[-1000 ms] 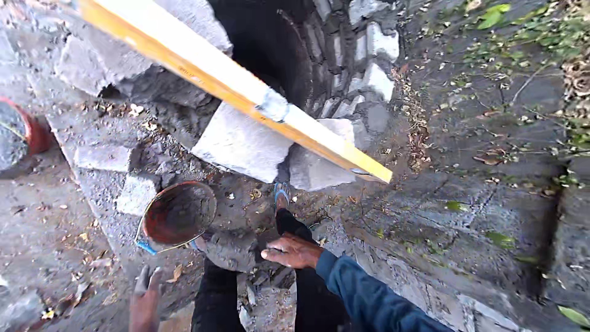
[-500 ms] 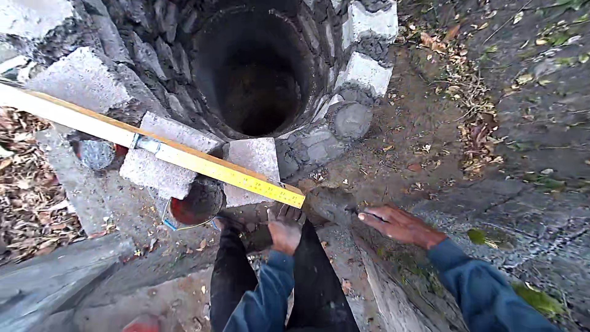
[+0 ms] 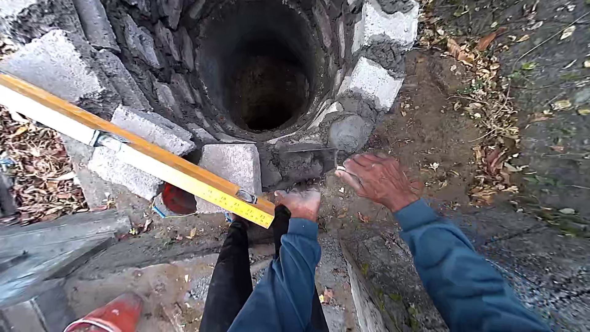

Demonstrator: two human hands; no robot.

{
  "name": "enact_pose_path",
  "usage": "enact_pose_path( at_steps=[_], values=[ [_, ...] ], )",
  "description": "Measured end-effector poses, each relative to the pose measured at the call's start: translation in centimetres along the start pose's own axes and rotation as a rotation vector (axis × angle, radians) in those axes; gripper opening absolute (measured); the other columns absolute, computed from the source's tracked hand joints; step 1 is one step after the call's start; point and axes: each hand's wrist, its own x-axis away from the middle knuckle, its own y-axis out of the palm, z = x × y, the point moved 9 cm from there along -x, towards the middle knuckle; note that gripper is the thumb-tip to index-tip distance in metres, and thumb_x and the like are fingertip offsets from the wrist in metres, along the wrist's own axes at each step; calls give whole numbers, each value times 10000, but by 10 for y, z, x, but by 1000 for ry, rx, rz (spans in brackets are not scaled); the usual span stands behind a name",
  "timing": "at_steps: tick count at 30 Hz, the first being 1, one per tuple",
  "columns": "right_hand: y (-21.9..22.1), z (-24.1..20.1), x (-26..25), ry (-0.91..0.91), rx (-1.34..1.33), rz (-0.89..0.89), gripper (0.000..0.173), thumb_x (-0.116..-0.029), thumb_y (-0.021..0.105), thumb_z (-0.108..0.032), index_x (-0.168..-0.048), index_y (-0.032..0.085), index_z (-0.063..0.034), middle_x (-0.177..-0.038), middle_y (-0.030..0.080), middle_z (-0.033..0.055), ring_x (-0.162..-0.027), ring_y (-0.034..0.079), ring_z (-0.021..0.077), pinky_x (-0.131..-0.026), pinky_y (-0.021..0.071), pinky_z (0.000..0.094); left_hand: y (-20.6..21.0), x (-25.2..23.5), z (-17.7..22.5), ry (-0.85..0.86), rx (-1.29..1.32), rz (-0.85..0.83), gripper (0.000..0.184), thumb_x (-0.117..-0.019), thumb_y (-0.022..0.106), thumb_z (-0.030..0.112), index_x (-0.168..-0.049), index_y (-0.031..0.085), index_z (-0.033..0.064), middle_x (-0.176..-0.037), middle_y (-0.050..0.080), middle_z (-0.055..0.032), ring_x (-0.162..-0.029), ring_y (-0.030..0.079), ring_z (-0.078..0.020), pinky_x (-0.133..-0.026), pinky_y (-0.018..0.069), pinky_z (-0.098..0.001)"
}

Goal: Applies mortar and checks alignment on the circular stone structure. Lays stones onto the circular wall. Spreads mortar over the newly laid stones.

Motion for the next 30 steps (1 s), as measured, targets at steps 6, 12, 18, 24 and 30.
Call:
enact_pose_path(
  at_steps=[6,12,18,24,30],
  values=[
    [0,15,26,717,-794,-370,510,-1111,367,-453,-919,662,-83,-590,542,3,-474,520,105,-458,455,271,1,-2,-1,-29,24,13,891,-960,88,766,-1514,358,122,-1483,474,-112,-1379,456,-276,-1124,380,-542],
    [14,-20,3,484,-474,-721,551,-1100,368,-494,-948,666,-56,-768,626,132,-777,656,296,-732,516,511,9,2,-2,-47,55,-20,931,-951,70,770,-1425,471,77,-1456,519,-118,-1360,485,-286,-1090,409,-561],
    [-4,-20,-1,342,-46,-674,565,-1086,340,-547,-1028,669,-91,-795,673,141,-830,707,351,-717,534,522,11,8,-7,-7,45,39,899,-980,103,743,-1447,457,62,-1445,523,-132,-1337,500,-287,-1101,408,-536],
    [-7,12,11,374,-30,-590,496,-1074,434,-494,-952,684,-83,-726,664,151,-751,702,375,-657,533,543,17,10,-17,37,45,102,936,-962,117,784,-1550,355,94,-1558,424,-126,-1432,409,-301,-1155,342,-556],
    [-5,44,21,398,18,-544,524,-1067,410,-541,-915,667,-110,-666,634,120,-680,687,350,-587,518,525,17,11,-28,25,115,113,911,-958,157,794,-1581,303,145,-1592,383,-92,-1471,363,-278,-1176,317,-564]
  ],
)
